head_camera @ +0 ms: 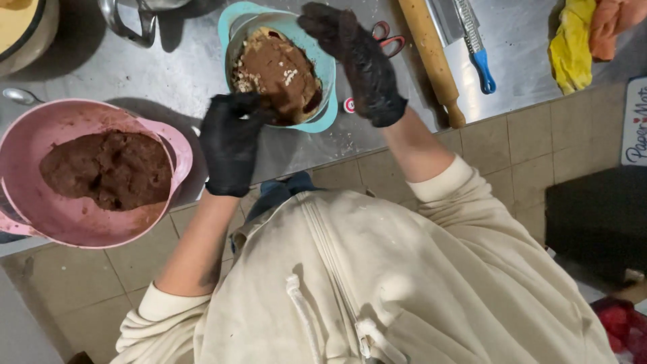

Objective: Mixing and kneading chocolate-colored dough by hand in mixing bowls.

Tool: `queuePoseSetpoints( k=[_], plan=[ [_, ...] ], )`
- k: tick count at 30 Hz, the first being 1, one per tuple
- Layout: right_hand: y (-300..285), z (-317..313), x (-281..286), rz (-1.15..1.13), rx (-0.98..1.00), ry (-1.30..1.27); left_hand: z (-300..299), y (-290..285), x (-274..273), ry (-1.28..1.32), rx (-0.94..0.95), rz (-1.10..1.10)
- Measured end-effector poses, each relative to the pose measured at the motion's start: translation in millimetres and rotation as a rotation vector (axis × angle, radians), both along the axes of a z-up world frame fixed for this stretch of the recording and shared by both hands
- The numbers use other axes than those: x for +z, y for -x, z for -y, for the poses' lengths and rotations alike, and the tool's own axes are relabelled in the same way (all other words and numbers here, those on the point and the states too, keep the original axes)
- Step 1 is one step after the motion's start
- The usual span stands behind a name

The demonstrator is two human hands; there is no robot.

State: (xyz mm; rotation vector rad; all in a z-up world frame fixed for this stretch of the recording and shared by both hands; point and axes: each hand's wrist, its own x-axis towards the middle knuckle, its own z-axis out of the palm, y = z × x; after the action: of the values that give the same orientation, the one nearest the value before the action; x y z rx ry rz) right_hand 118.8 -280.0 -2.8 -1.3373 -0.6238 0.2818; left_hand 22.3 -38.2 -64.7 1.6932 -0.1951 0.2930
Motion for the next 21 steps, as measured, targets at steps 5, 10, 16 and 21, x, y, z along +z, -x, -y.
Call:
queuePoseSetpoints(
  k=[5, 10, 16, 21],
  plan=[
    [15, 40, -20, -0.191, -0.18, 0.293, -22, -16, -60, 0.54, 0.143, -0.233],
    [14, 31, -11, 0.187, -0.138, 0.825, -12, -42, -128, -0.116, 0.215, 0.103],
    [-32, 11, -45, 0.472, 0.062, 0.986, 1, -71, -124, 0.197, 0.067, -0.47],
    [-60, -12, -47, 0.456, 0.36, 1.045, 12, -67, -149, 0.299, 0.121, -0.336]
  ],
)
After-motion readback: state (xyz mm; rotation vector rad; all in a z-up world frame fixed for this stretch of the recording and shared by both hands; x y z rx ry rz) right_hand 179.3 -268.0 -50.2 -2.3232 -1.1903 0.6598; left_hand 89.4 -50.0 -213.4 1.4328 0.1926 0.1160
